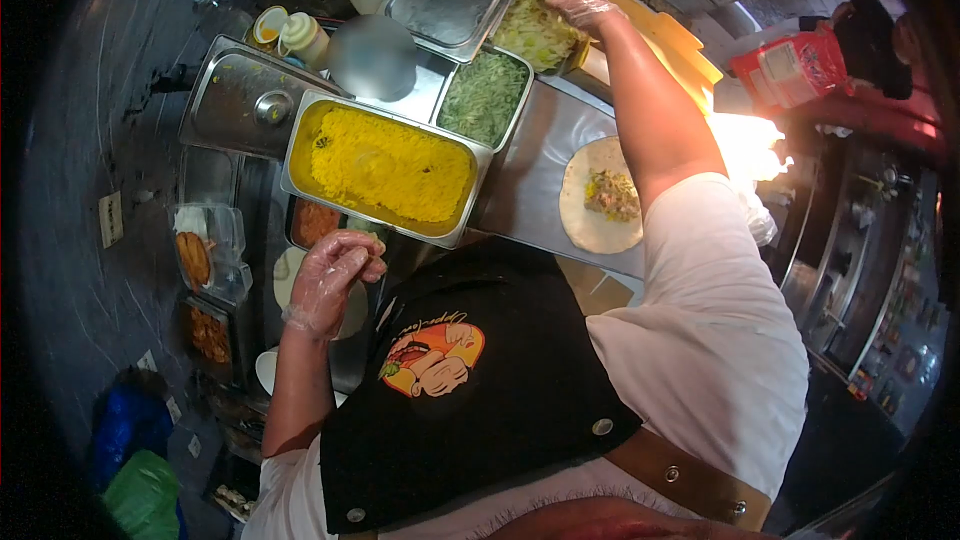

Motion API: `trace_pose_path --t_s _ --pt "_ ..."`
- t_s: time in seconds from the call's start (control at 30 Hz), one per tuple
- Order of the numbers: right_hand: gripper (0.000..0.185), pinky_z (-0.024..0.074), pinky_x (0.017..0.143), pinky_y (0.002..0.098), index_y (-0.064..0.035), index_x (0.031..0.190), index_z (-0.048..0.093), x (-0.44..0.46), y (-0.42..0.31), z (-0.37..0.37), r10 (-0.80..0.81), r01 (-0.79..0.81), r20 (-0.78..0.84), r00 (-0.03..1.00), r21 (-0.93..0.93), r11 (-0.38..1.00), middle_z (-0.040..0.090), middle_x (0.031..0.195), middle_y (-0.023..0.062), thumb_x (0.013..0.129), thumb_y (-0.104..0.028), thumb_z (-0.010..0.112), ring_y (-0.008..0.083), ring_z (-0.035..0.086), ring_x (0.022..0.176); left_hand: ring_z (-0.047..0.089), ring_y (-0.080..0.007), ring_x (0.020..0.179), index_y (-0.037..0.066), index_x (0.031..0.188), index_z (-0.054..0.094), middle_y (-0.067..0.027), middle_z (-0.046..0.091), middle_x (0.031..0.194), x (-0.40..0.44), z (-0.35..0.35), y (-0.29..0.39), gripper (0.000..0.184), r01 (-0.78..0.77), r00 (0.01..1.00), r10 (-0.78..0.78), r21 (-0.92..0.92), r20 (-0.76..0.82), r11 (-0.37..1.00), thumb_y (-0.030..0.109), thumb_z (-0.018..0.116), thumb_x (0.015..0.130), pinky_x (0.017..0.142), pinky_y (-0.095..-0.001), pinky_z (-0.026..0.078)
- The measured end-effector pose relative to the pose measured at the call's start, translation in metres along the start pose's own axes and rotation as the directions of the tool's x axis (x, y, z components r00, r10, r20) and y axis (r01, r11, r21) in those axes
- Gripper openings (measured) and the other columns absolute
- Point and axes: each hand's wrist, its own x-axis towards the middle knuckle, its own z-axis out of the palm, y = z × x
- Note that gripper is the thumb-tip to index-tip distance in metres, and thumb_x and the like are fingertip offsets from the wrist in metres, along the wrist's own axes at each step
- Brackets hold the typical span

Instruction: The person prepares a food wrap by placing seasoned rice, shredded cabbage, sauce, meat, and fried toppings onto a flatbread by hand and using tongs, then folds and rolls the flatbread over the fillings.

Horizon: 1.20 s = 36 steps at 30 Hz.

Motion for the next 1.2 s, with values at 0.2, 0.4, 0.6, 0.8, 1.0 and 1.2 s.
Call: trace_pose_path --t_s 0.2,0.4,0.6,0.8,1.0,1.2 --pt "0.06 0.055 0.1 0.0433 -0.0086 0.14 0.07 0.036 0.035 0.013 -0.115 0.201 0.227 0.967 -0.403 0.893 0.076 0.133 0.0153 0.096 -0.048 0.075 0.0337 0.072 0.112 0.07 -0.0222 0.096 0.001 0.119 0.069 -0.0124 0.073 0.113 0.003 0.007 0.003 0.02 -0.011 1.0 0.01 0.076 0.011 0.997 0.019 0.065 0.109 0.088 -0.0396 0.056" --pt "0.057 0.0554 0.095 0.0427 -0.0062 0.123 0.078 -0.007 -0.022 -0.005 0.2 -0.161 0.222 0.954 -0.181 0.97 0.08 0.109 0.0138 0.097 -0.057 0.075 0.0325 0.072 0.101 0.07 -0.0223 0.096 0.002 0.119 0.069 -0.0117 0.073 0.112 0.003 0.008 0.002 0.02 -0.003 1.0 0.003 0.047 0.001 0.999 0.019 0.066 0.109 0.089 -0.0393 0.056" --pt "0.04 0.0583 0.095 0.0428 -0.0095 0.124 0.076 0.026 0.022 0.024 -0.021 0.029 0.13 0.991 -0.061 0.998 0.078 0.114 0.0169 0.096 -0.038 0.076 0.0322 0.075 0.107 0.07 -0.0227 0.096 0.002 0.119 0.068 -0.0123 0.073 0.113 0.005 0.009 0.001 0.019 -0.005 1.0 0.005 0.037 0.009 0.999 0.017 0.064 0.11 0.088 -0.0399 0.057" --pt "0.038 0.0595 0.101 0.0438 -0.0106 0.13 0.074 0.001 -0.008 -0.002 0.087 -0.096 0.17 0.982 0.043 0.994 0.076 0.125 0.0225 0.094 -0.023 0.073 0.0359 0.075 0.119 0.071 -0.023 0.095 0.001 0.119 0.068 -0.013 0.073 0.113 0.007 0.01 0.0 0.018 -0.001 1.0 0.002 0.041 -0.002 0.999 0.015 0.063 0.11 0.088 -0.0397 0.057" --pt "0.043 0.0583 0.103 0.0463 -0.0081 0.131 0.075 -0.029 -0.021 0.0 -0.137 0.172 0.152 0.979 -0.243 0.955 0.076 0.126 0.0251 0.09 -0.019 0.074 0.0407 0.074 0.119 0.071 -0.0223 0.095 0.001 0.119 0.068 -0.013 0.074 0.113 0.009 0.008 0.001 0.018 -0.005 1.0 0.005 0.035 0.006 0.999 0.015 0.064 0.109 0.088 -0.0397 0.058" --pt "0.048 0.0587 0.103 0.0452 -0.0107 0.13 0.077 -0.029 -0.014 0.038 0.031 0.193 0.366 0.93 -0.558 0.807 0.078 0.123 0.0222 0.083 -0.018 0.083 0.0402 0.075 0.118 0.071 -0.0212 0.096 0.002 0.119 0.069 -0.0124 0.074 0.113 0.009 0.008 0.004 0.016 0.023 1.0 -0.022 0.029 -0.015 0.999 0.014 0.065 0.109 0.088 -0.038 0.058"
